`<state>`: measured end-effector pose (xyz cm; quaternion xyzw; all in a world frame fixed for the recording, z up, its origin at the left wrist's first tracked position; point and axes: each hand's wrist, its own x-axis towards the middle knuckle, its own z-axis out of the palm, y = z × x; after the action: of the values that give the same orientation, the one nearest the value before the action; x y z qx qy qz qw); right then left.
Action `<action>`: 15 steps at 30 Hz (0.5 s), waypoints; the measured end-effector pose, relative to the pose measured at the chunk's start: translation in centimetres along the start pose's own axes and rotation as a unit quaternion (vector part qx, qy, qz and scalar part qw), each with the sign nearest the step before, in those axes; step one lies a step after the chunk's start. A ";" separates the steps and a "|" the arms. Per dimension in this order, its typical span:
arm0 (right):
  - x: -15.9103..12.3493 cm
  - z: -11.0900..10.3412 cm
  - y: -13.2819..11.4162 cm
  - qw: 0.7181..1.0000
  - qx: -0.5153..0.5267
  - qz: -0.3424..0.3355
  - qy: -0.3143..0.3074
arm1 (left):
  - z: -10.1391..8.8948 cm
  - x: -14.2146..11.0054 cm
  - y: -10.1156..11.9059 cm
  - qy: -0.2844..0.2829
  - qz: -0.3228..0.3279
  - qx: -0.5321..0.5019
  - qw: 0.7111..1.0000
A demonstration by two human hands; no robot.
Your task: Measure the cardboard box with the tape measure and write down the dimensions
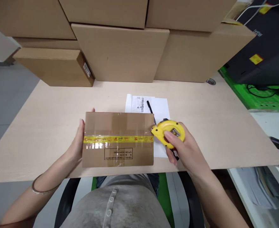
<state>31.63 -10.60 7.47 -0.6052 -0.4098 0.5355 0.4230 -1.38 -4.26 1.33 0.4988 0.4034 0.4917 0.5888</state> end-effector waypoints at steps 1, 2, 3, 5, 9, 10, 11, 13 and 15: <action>-1.0 -0.1 -0.2 1.000 0.004 -0.031 0.002 | 0.5 0.1 0.9 0.040 0.016 -0.017 0.999; -2.0 -0.2 -0.3 0.998 0.007 -0.060 0.008 | 0.9 0.3 1.7 0.074 0.054 -0.034 0.995; -2.9 -0.4 -0.4 0.997 0.008 -0.081 0.013 | 1.3 0.6 2.4 0.097 0.106 -0.051 0.988; -4.3 -0.6 -0.2 0.995 0.008 -0.094 0.014 | 1.6 1.1 3.2 0.118 0.191 -0.074 0.972; -4.9 -1.4 1.1 0.997 -0.030 -0.060 -0.046 | 1.1 1.5 1.9 0.092 0.188 -0.073 0.975; -4.7 -1.8 1.4 0.995 -0.050 -0.054 -0.066 | 0.9 1.4 1.3 0.074 0.171 -0.075 0.980; -4.4 -2.2 1.5 0.992 -0.073 -0.050 -0.086 | 0.6 1.3 0.6 0.055 0.157 -0.080 0.983; -3.9 -3.3 1.4 0.984 -0.124 -0.061 -0.117 | 0.1 0.9 -0.5 0.026 0.145 -0.085 0.985; -3.4 -4.1 0.5 0.970 -0.194 -0.109 -0.098 | -0.2 0.5 -1.1 0.015 0.145 -0.072 0.987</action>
<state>35.41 -14.29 8.35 -0.5719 -0.6086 0.4536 0.3111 -1.32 -3.73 0.25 0.5012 0.2991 0.6068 0.5396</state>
